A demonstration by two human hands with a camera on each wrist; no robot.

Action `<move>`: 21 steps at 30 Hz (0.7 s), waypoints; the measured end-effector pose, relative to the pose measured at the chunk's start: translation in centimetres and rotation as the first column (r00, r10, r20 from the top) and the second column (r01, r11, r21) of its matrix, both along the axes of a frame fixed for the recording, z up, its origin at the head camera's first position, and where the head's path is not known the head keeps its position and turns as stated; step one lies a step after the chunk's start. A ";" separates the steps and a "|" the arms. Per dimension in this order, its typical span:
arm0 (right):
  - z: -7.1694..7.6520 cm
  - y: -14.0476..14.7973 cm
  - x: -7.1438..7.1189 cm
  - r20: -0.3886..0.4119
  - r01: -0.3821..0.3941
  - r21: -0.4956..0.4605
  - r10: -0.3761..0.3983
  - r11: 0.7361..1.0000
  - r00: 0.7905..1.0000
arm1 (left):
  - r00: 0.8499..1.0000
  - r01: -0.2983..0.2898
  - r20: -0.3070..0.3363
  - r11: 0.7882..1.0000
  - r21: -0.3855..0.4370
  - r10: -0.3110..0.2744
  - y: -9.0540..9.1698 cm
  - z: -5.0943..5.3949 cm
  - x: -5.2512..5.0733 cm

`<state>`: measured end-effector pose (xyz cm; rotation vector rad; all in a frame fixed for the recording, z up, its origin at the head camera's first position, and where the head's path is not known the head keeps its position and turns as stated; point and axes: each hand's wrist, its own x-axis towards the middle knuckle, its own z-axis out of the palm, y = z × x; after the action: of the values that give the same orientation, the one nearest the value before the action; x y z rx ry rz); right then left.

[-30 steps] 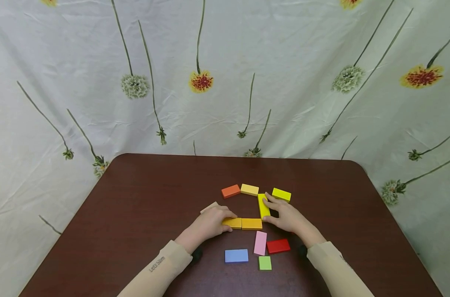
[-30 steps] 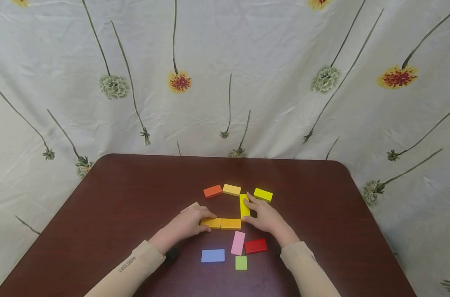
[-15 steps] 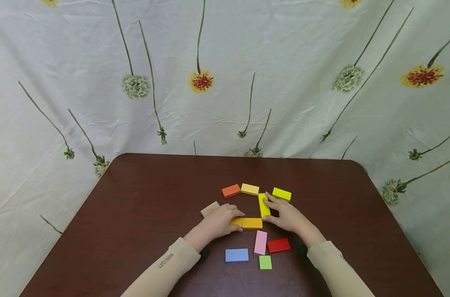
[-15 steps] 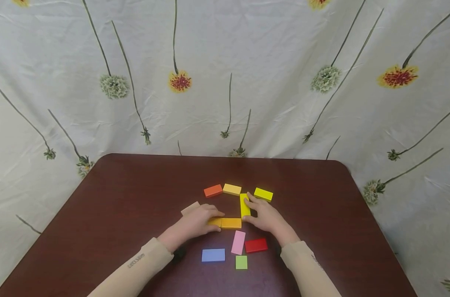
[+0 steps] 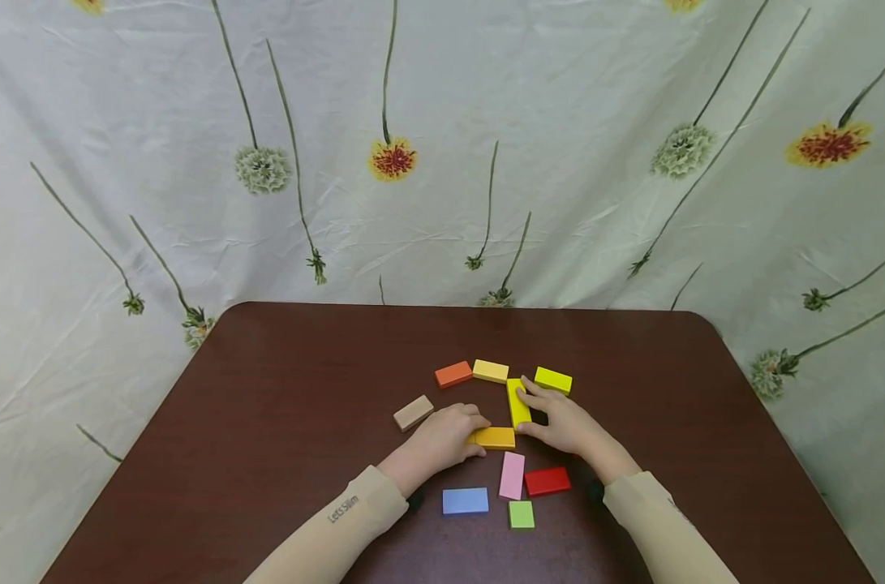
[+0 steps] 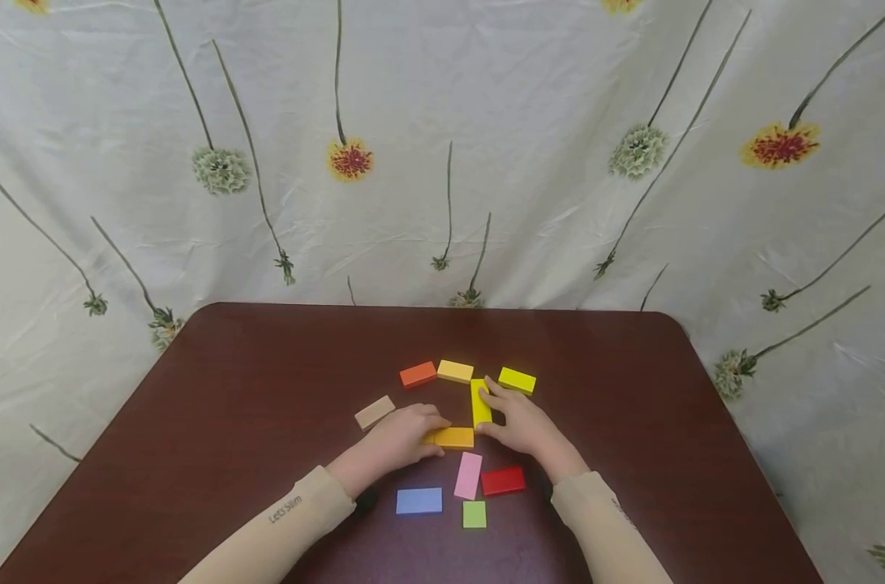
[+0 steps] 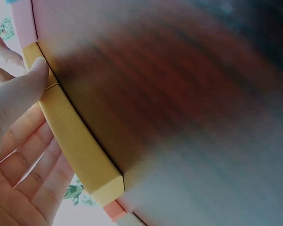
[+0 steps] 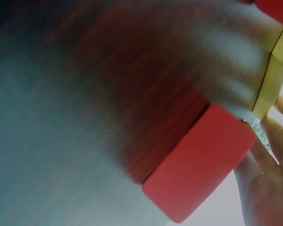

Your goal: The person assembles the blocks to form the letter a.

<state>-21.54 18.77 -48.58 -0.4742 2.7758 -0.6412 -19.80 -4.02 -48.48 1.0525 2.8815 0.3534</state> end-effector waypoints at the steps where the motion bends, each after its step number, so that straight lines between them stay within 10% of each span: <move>1: 0.0 0.0 0.0 0.001 0.000 0.001 0.000 1.000 1.000 | 1.000 0.001 0.002 1.000 0.001 -0.001 0.0 0.0 0.0; 21: 0.2 0.0 0.0 0.005 -0.006 -0.008 0.006 1.000 1.000 | 1.000 -0.010 -0.022 1.000 0.010 0.010 0.2 0.0 -0.1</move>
<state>-21.54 18.77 -48.39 -0.4815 2.7673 -0.6521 -19.93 -3.80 -48.48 1.0507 2.9079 0.3596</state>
